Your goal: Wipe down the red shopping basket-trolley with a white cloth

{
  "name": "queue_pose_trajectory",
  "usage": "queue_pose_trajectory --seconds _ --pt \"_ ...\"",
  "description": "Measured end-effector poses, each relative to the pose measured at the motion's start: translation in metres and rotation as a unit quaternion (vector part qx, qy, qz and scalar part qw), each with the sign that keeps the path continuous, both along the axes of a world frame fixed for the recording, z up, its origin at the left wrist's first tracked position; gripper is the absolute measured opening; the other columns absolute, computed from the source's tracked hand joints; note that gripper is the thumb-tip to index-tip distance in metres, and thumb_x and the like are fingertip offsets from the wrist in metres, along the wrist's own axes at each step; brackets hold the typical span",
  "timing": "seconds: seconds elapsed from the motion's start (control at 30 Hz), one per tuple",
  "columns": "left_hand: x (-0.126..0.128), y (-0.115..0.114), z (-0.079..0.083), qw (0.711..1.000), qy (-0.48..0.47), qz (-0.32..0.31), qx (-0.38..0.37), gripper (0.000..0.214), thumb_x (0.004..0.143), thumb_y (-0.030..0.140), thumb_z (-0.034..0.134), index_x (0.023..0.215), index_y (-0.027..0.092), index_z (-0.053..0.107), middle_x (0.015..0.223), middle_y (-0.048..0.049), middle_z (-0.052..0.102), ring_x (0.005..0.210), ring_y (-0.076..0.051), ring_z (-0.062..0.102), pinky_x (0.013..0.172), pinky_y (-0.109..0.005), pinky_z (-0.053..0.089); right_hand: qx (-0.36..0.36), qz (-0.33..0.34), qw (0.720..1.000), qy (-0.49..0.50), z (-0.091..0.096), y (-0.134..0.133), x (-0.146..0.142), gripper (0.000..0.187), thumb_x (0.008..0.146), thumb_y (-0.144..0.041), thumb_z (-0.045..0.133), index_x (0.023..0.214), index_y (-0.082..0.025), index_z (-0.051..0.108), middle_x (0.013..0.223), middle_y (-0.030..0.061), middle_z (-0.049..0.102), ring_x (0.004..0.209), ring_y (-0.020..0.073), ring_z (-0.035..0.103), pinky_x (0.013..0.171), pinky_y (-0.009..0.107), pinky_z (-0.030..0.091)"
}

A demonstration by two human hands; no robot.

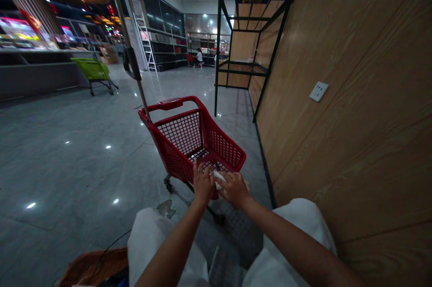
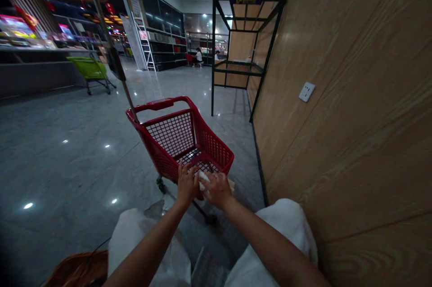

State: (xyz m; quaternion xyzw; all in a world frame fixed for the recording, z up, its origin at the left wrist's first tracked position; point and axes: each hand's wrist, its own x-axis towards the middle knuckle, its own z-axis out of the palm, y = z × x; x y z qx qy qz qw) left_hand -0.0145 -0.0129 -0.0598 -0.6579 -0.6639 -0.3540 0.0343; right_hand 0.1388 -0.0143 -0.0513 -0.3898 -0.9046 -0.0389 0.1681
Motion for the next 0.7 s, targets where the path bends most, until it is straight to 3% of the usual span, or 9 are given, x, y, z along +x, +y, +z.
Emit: queue_pose_trajectory --seconds 0.17,0.3,0.4,0.53,0.63,0.7 --pt "-0.012 0.003 0.006 0.997 -0.004 -0.076 -0.008 0.03 0.08 0.016 0.047 0.099 0.025 0.067 0.113 -0.0057 0.064 0.125 -0.025 0.046 0.12 -0.056 0.007 0.018 0.116 0.992 -0.049 -0.003 0.032 0.036 0.046 0.09 -0.021 0.054 0.133 -0.034 0.051 0.138 0.0052 0.053 0.112 0.0219 0.053 0.091 0.038 0.038" --pt "-0.032 0.001 0.008 0.991 -0.002 -0.132 -0.027 0.037 0.074 0.011 0.044 0.098 0.026 0.066 0.113 -0.0029 0.064 0.118 -0.021 0.052 0.119 -0.058 0.002 0.032 0.083 0.996 -0.026 -0.008 0.053 0.057 0.041 0.091 -0.018 0.052 0.13 -0.032 0.055 0.134 0.0054 0.056 0.111 0.0213 0.054 0.09 0.037 0.039" --pt "-0.052 0.002 0.011 0.988 0.026 -0.148 -0.044 0.04 0.072 0.01 0.042 0.101 0.026 0.065 0.115 -0.0021 0.064 0.118 -0.02 0.053 0.12 -0.056 0.002 0.04 0.059 0.997 -0.009 -0.013 0.046 0.034 0.035 0.091 -0.023 0.056 0.125 -0.03 0.059 0.128 0.0064 0.06 0.111 0.0234 0.054 0.091 0.04 0.038" --pt "-0.077 0.005 0.012 0.985 0.083 -0.141 -0.051 0.044 0.076 0.012 0.044 0.114 0.027 0.06 0.121 -0.0031 0.061 0.126 -0.021 0.046 0.121 -0.052 0.008 0.065 0.09 0.994 0.021 -0.022 0.015 -0.036 0.034 0.092 -0.029 0.055 0.126 -0.027 0.057 0.127 0.0099 0.059 0.11 0.0243 0.054 0.094 0.044 0.036" --pt "-0.087 0.005 0.003 0.992 0.075 -0.093 -0.046 0.049 0.078 0.014 0.046 0.126 0.023 0.052 0.137 -0.0076 0.05 0.141 -0.024 0.027 0.119 -0.051 0.016 0.076 0.076 0.993 0.037 -0.026 0.006 -0.065 0.032 0.093 -0.026 0.052 0.125 -0.024 0.057 0.126 0.0121 0.059 0.108 0.0232 0.056 0.093 0.042 0.038" --pt "-0.088 0.004 -0.007 0.998 0.032 -0.032 -0.038 0.056 0.079 0.014 0.045 0.134 0.017 0.044 0.148 -0.012 0.036 0.146 -0.028 0.01 0.118 -0.053 0.019 0.071 0.082 0.994 0.02 -0.025 0.015 -0.058 0.031 0.093 -0.023 0.052 0.123 -0.025 0.058 0.126 0.0106 0.06 0.107 0.0219 0.057 0.092 0.04 0.039"
